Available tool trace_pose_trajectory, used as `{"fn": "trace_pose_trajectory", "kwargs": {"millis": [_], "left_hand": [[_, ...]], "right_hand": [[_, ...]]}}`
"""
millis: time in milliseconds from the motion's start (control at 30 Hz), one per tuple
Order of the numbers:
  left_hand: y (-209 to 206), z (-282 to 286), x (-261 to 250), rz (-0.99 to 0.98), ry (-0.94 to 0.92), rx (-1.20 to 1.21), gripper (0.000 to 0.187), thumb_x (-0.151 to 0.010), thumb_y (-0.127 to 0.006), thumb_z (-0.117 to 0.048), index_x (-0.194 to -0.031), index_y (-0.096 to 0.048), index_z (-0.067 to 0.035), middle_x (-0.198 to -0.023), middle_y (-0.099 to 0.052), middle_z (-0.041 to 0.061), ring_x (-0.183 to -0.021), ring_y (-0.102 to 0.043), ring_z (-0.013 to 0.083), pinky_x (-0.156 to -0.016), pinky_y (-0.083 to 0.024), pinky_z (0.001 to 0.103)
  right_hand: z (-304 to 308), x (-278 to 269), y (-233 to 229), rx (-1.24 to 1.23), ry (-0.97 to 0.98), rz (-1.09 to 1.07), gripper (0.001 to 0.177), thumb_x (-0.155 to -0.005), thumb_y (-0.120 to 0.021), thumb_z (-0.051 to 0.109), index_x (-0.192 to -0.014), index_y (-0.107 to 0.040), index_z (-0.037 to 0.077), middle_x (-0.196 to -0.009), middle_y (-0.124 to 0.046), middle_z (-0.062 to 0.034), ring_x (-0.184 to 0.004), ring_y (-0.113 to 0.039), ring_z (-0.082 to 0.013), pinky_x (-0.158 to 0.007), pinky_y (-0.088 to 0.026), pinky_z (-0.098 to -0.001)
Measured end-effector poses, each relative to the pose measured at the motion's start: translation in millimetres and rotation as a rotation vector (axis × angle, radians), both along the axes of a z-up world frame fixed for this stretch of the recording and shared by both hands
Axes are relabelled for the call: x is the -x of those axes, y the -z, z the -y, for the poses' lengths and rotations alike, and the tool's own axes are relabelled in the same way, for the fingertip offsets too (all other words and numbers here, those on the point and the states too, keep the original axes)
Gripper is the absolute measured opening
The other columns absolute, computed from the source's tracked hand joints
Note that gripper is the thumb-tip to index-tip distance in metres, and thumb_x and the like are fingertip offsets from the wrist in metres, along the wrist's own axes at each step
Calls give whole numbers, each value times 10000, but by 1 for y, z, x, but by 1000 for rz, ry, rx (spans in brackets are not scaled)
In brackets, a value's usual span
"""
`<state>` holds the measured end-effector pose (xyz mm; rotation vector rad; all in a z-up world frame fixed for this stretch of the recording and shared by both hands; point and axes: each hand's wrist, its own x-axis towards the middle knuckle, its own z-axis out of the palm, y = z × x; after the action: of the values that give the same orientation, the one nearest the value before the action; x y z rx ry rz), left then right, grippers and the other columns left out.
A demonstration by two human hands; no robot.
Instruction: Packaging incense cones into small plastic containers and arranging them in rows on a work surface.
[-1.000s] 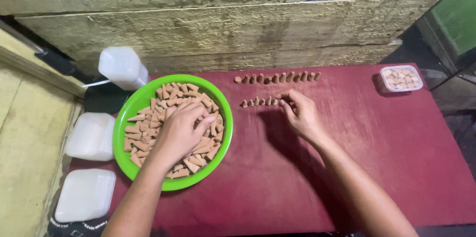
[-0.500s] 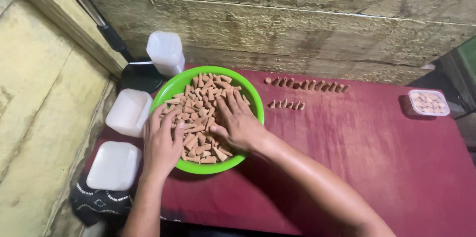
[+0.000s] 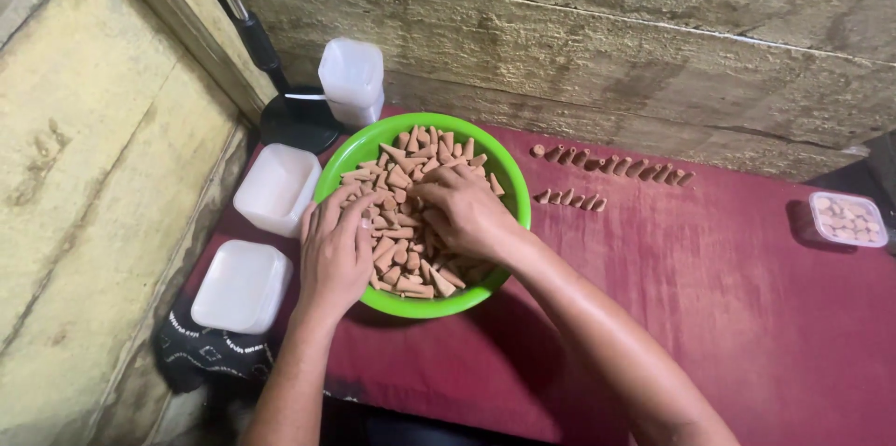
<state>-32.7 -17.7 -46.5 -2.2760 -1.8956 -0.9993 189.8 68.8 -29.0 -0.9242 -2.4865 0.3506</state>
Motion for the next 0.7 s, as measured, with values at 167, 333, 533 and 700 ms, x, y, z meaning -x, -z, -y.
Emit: {"fn": "trace_pose_trajectory", "kwargs": {"millis": [167, 333, 533, 700], "left_hand": [[6, -1, 2, 28, 28, 4, 418, -925, -557, -99, -1267, -681, -305, -1416, -551, 41, -1316, -545, 281, -1145, -297, 557], [6, -1, 4, 29, 50, 45, 394, -907, -581, -110, -1159, -731, -373, -1414, -564, -2, -1323, -543, 257, -1150, -268, 574], [2, 0, 6, 4, 106, 57, 346, -855, -660, -190, -1153, -721, -356, -1335, -601, -18, -1231, -597, 235, -1161, -232, 575], [5, -2, 12, 52, 151, 57, 324, -843, -739, -238, -1156, -715, -319, -1218, -616, -12, -1164, -631, 236, -1140, -284, 522]], "right_hand": [[-1, 14, 6, 41, 35, 153, 272, -847, -715, 241, -1109, -690, 173, -1147, -608, -72, -1115, -549, -345, -824, -508, -474], [-1, 12, 2, 153, -5, 173, 331, -796, -768, 256, -1101, -666, 177, -1184, -586, -82, -1150, -523, -362, -858, -524, -512], [2, -5, 7, 97, -81, 77, 248, -837, -716, 332, -1008, -628, 174, -1224, -568, -91, -1189, -516, -367, -866, -501, -500], [-5, -35, 25, 237, -61, -399, 148, -857, -721, 228, -910, -642, 115, -1044, -703, -120, -1018, -677, -387, -839, -545, -526]]}}
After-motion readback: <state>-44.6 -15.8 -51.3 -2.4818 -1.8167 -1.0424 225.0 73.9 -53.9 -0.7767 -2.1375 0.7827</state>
